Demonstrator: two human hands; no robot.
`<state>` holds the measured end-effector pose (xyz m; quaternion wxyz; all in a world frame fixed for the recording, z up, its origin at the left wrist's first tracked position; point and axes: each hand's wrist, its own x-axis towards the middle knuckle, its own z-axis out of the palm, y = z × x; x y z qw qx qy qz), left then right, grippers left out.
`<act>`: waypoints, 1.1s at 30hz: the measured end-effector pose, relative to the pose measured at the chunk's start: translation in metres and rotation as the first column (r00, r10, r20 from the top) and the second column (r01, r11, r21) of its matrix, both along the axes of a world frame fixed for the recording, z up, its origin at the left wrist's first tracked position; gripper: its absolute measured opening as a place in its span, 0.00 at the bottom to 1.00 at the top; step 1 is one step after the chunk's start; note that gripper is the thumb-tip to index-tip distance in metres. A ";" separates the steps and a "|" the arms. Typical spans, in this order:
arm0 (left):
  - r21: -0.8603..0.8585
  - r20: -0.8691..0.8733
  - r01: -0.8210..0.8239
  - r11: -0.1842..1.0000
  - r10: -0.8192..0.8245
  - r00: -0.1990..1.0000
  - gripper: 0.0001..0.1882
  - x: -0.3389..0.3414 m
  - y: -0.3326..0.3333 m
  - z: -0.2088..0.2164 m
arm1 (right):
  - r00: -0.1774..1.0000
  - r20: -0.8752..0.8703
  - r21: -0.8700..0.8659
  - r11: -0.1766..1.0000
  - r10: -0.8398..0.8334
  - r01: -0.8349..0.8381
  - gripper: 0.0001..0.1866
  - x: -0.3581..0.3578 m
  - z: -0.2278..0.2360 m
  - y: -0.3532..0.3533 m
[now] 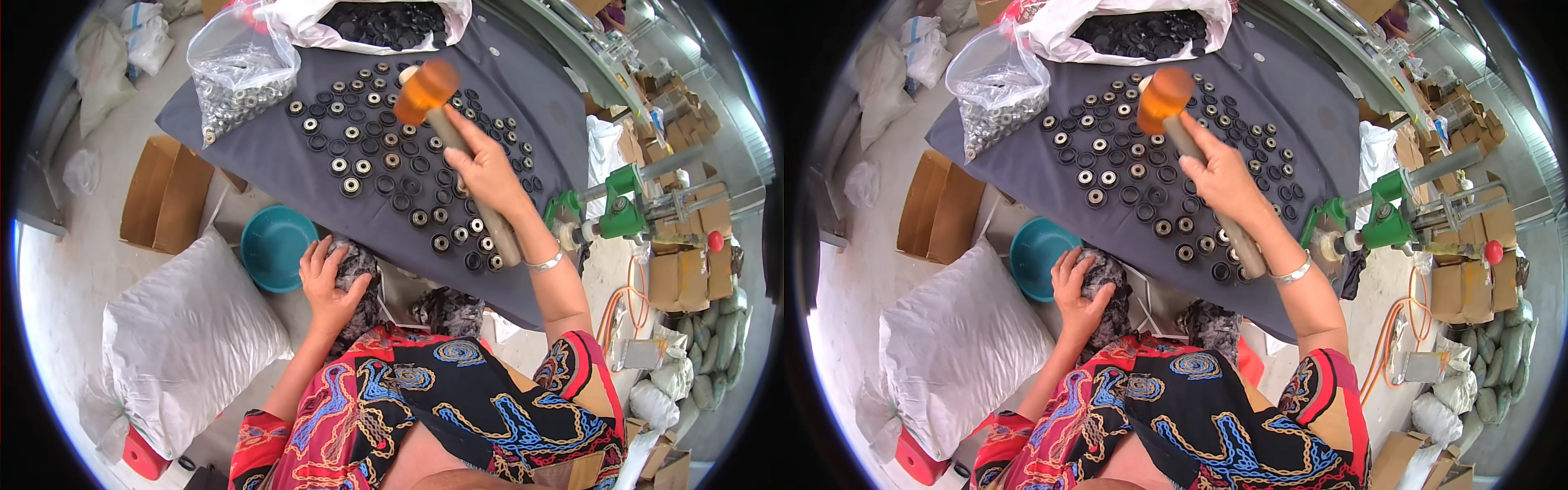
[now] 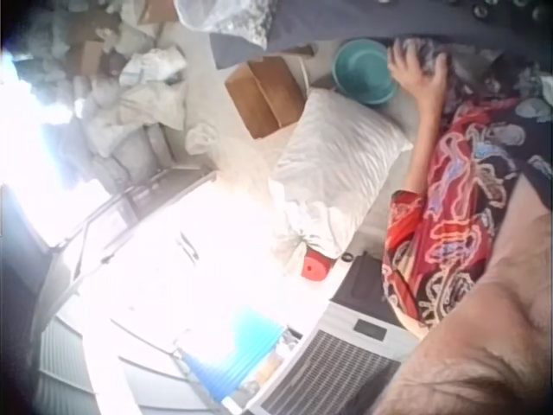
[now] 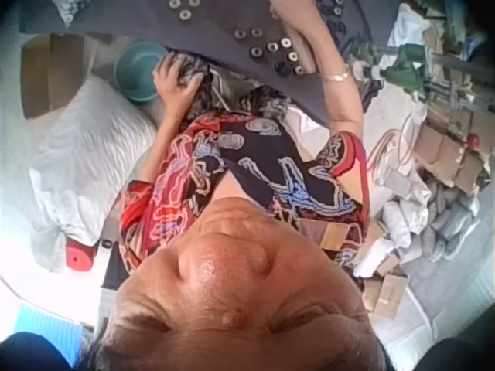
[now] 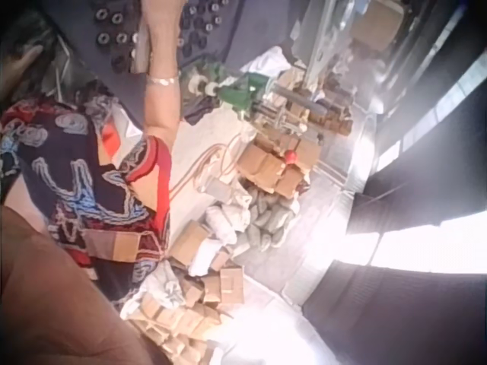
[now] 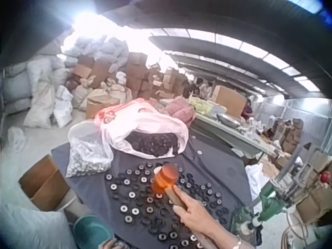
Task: The person sits at a low table and assembles small metal washers into black rubber grommets. They pick up a washer and a grommet, insert the washer into the grommet, and place the assembly on the table. Later, they use a rubber mallet to tap the assembled units on the table.
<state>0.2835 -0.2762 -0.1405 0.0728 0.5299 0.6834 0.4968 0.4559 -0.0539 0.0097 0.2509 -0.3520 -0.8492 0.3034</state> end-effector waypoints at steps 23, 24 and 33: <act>-0.003 -0.047 0.019 1.000 -0.019 0.999 0.26 0.004 0.005 -0.002 | 0.973 0.036 -0.390 0.893 -0.227 0.223 0.33 0.050 0.003 -0.016; -0.005 -0.045 0.018 1.000 -0.018 0.999 0.26 0.005 0.004 -0.001 | 0.962 -0.056 -0.384 0.895 -0.268 0.227 0.33 0.051 0.011 -0.016; -0.003 -0.045 0.028 1.000 -0.028 0.999 0.26 0.005 0.004 -0.002 | 0.941 -0.075 -0.287 0.910 -0.331 0.298 0.33 0.053 0.034 0.014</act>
